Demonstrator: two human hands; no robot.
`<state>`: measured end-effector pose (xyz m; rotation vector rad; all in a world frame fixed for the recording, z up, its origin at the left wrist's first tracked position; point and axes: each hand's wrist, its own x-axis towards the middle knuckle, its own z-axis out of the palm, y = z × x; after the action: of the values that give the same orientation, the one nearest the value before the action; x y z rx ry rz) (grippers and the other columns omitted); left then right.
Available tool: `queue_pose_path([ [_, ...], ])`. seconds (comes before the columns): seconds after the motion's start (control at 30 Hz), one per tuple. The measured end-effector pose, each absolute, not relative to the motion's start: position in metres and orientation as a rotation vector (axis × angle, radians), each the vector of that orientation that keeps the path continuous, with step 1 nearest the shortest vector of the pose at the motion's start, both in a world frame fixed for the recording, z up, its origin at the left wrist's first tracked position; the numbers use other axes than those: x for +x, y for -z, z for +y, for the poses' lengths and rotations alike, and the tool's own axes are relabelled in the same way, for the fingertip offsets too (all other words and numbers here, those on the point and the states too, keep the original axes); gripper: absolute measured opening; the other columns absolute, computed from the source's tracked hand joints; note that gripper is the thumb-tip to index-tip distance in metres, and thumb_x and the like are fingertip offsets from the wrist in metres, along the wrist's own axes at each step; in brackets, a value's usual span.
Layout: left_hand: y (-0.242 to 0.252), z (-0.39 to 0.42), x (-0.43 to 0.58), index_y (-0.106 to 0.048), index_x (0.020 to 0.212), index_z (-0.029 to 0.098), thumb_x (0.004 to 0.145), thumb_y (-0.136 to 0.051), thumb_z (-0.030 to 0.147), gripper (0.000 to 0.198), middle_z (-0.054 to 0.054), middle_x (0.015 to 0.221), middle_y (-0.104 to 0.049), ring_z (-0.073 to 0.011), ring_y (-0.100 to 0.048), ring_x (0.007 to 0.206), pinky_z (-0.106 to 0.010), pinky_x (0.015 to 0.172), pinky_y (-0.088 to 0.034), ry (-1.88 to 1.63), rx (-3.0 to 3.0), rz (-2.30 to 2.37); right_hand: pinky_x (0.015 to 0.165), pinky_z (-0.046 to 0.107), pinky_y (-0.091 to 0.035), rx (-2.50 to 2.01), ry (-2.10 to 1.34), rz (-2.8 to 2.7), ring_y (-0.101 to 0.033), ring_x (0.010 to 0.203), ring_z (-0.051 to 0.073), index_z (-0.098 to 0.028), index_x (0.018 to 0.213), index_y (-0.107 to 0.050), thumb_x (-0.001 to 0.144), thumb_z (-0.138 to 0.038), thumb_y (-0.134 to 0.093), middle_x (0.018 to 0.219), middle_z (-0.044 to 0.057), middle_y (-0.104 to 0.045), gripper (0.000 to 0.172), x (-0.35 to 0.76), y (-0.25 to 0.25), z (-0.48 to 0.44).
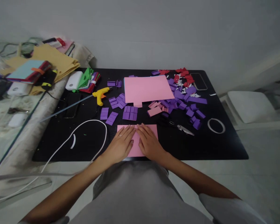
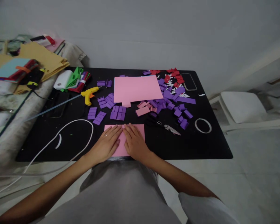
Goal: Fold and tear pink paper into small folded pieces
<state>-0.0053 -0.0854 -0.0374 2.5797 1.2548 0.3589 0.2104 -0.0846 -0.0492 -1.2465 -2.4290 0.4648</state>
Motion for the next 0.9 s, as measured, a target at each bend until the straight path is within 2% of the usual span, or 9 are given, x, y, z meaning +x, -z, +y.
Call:
queue_pose_path([
  [0.13, 0.041, -0.087, -0.002, -0.045, 0.157, 0.006, 0.109, -0.042, 0.032, 0.055, -0.019, 0.165, -0.047, -0.0305, -0.042, 0.156, -0.053, 0.13, -0.033, -0.32, 2.616, 1.295, 0.13, 0.058, -0.034, -1.26, -0.478, -2.437, -0.036, 0.159, 0.033, -0.003, 0.155, -0.048, 0.094, -0.01, -0.046, 0.165, 0.022, -0.046, 0.061, 0.208, 0.05, -0.086],
  [0.23, 0.041, -0.087, -0.002, -0.046, 0.156, 0.007, 0.109, -0.043, 0.033, 0.054, -0.019, 0.166, -0.046, -0.0296, -0.043, 0.155, -0.052, 0.129, -0.034, -0.316, 2.626, 1.31, 0.13, 0.054, -0.036, -1.299, -0.468, -2.406, -0.04, 0.157, 0.03, -0.005, 0.153, -0.051, 0.098, -0.013, -0.045, 0.163, 0.02, -0.049, 0.055, 0.21, 0.049, -0.086],
  [0.33, 0.04, -0.087, -0.003, -0.048, 0.155, 0.006, 0.109, -0.043, 0.033, 0.053, -0.019, 0.165, -0.046, -0.0302, -0.046, 0.153, -0.052, 0.128, -0.036, -0.313, 2.643, 1.325, 0.127, 0.054, -0.04, -1.363, -0.46, -2.37, -0.046, 0.154, 0.03, -0.007, 0.151, -0.053, 0.104, -0.023, -0.047, 0.161, 0.02, -0.052, 0.05, 0.222, 0.047, -0.088],
  [0.43, 0.038, -0.087, 0.0, -0.052, 0.152, 0.005, 0.109, -0.044, 0.033, 0.051, -0.019, 0.162, -0.051, -0.0312, -0.049, 0.15, -0.051, 0.126, -0.037, -0.325, 2.656, 1.352, 0.127, 0.057, -0.039, -1.451, -0.443, -2.322, -0.048, 0.152, 0.031, -0.011, 0.153, -0.052, 0.106, -0.031, -0.05, 0.161, 0.019, -0.053, 0.051, 0.239, 0.046, -0.09],
  [0.57, 0.034, -0.087, 0.014, -0.055, 0.151, 0.008, 0.109, -0.046, 0.041, 0.054, -0.019, 0.155, -0.058, -0.0342, -0.054, 0.143, -0.053, 0.122, -0.04, -0.335, 2.652, 1.433, 0.128, 0.059, -0.036, -1.52, -0.411, -2.282, -0.047, 0.153, 0.031, -0.013, 0.155, -0.05, 0.106, -0.032, -0.05, 0.16, 0.017, -0.055, 0.052, 0.254, 0.047, -0.093],
  [0.73, 0.031, -0.085, 0.036, -0.055, 0.155, 0.02, 0.107, -0.05, 0.05, 0.058, -0.021, 0.145, -0.064, -0.0396, -0.06, 0.132, -0.059, 0.11, -0.046, -0.304, 2.636, 1.599, 0.126, 0.059, -0.039, -1.512, -0.371, -2.303, -0.048, 0.153, 0.032, -0.01, 0.154, -0.051, 0.106, -0.032, -0.05, 0.159, 0.019, -0.054, 0.053, 0.256, 0.049, -0.093],
  [0.9, 0.03, -0.084, 0.025, -0.058, 0.152, 0.014, 0.106, -0.049, 0.048, 0.057, -0.022, 0.14, -0.066, -0.0388, -0.061, 0.13, -0.056, 0.112, -0.045, -0.312, 2.628, 1.655, 0.127, 0.056, -0.039, -1.511, -0.335, -2.318, -0.05, 0.151, 0.032, -0.008, 0.149, -0.055, 0.106, -0.032, -0.051, 0.157, 0.019, -0.057, 0.05, 0.254, 0.048, -0.092],
])
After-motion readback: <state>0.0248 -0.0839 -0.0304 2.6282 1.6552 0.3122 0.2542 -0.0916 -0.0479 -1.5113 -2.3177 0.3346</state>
